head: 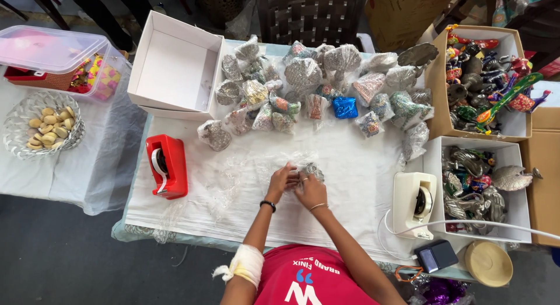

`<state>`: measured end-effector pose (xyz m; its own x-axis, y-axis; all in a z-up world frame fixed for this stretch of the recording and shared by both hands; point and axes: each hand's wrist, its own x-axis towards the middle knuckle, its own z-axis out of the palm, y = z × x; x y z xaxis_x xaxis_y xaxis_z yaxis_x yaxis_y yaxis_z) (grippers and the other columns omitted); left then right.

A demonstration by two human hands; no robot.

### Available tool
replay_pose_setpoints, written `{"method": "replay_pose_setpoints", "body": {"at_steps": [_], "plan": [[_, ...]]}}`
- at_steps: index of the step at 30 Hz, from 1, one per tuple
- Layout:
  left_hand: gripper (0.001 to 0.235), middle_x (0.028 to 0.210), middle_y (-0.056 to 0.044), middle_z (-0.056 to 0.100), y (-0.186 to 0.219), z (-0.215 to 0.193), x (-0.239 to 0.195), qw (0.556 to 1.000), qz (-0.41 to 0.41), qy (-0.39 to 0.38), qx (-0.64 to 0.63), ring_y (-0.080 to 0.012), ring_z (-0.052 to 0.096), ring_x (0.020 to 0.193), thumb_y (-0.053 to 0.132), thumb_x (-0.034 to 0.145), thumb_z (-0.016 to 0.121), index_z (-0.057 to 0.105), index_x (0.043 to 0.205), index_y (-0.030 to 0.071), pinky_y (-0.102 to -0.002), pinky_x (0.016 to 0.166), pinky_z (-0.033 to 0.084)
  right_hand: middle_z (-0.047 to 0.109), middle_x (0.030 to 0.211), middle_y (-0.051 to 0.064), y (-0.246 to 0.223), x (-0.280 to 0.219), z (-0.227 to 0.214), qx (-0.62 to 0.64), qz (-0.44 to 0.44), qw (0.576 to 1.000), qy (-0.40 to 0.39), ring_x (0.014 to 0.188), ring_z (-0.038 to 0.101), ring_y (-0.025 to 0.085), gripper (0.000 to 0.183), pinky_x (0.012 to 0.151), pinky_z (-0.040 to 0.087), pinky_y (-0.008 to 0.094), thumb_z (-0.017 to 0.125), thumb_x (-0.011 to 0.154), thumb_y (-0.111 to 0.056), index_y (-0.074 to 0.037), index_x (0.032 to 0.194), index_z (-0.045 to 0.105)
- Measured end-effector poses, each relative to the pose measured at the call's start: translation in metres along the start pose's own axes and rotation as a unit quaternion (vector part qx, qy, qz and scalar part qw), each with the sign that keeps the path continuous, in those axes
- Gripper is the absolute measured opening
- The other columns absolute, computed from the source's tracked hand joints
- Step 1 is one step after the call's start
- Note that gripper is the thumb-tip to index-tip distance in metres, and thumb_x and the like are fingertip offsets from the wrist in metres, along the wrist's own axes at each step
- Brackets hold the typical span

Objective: The person wraps small, colorful items in clear plastic wrap on a table covered with a white cloth. They use a red tape dispenser to seal the plastic around each item and place the finished packages in a pile. The person also handles a roll of clear tape and a pair of scissors during the process.

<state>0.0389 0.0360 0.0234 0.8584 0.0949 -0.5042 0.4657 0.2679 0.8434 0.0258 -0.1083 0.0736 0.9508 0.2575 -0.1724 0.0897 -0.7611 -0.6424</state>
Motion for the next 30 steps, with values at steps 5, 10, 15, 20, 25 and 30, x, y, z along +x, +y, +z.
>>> {"method": "replay_pose_setpoints", "body": {"at_steps": [5,10,15,20,25,30], "plan": [[0.056,0.099,-0.016,0.076,0.072,0.036,-0.023,0.896,0.191,0.007,0.401,-0.0312,0.073,0.086,0.044,0.078,0.081,0.069,0.114,0.002,-0.041,0.073,0.058,0.043,0.146,0.020,-0.005,-0.031,0.039,-0.261,-0.025,0.965,-0.015,0.129,0.047,0.039,0.063,0.099,0.043,0.050,0.067,0.080,-0.026,-0.002,0.138,0.054],[0.029,0.097,-0.016,0.075,0.026,0.023,0.045,0.844,0.274,0.045,0.459,-0.0369,0.072,0.090,0.018,0.081,0.074,0.075,0.107,0.006,-0.044,0.076,0.058,0.033,0.157,0.025,0.021,-0.050,0.047,-0.232,-0.103,0.967,-0.006,0.133,0.044,0.041,0.066,0.100,0.042,0.048,0.064,0.085,-0.022,0.005,0.143,0.049],[0.020,0.089,-0.014,0.076,0.020,0.002,0.067,0.901,0.203,0.027,0.383,-0.0288,0.075,0.082,0.008,0.088,0.068,0.075,0.107,0.007,-0.038,0.073,0.059,0.027,0.161,0.024,0.021,-0.073,0.002,-0.193,-0.154,0.968,-0.048,0.134,0.041,0.038,0.068,0.105,0.039,0.049,0.067,0.084,-0.027,0.000,0.144,0.049],[0.024,0.085,-0.011,0.075,0.028,-0.008,0.045,0.942,0.152,0.001,0.298,-0.0221,0.074,0.072,0.005,0.090,0.059,0.074,0.109,0.008,-0.035,0.066,0.059,0.055,0.144,0.009,0.047,-0.079,-0.019,-0.112,-0.145,0.979,-0.095,0.134,0.049,0.027,0.046,0.104,0.037,0.050,0.068,0.089,-0.036,-0.016,0.131,0.065],[0.023,0.096,-0.011,0.073,0.053,0.009,0.028,0.860,0.337,0.086,0.372,-0.0314,0.070,0.087,0.009,0.084,0.060,0.075,0.101,0.010,-0.045,0.079,0.056,0.072,0.128,0.003,0.061,-0.049,-0.028,0.029,-0.068,0.997,-0.003,0.113,0.069,0.021,0.029,0.099,0.053,0.038,0.068,0.094,-0.030,-0.019,0.120,0.075],[0.030,0.096,-0.012,0.074,0.090,0.043,0.000,0.832,0.251,0.088,0.487,-0.0346,0.068,0.091,0.037,0.088,0.072,0.073,0.099,0.009,-0.052,0.082,0.051,0.069,0.118,0.009,0.057,-0.017,-0.014,0.060,0.042,0.989,0.130,0.102,0.069,0.026,0.045,0.091,0.055,0.039,0.082,0.084,-0.030,-0.011,0.124,0.069]]}}
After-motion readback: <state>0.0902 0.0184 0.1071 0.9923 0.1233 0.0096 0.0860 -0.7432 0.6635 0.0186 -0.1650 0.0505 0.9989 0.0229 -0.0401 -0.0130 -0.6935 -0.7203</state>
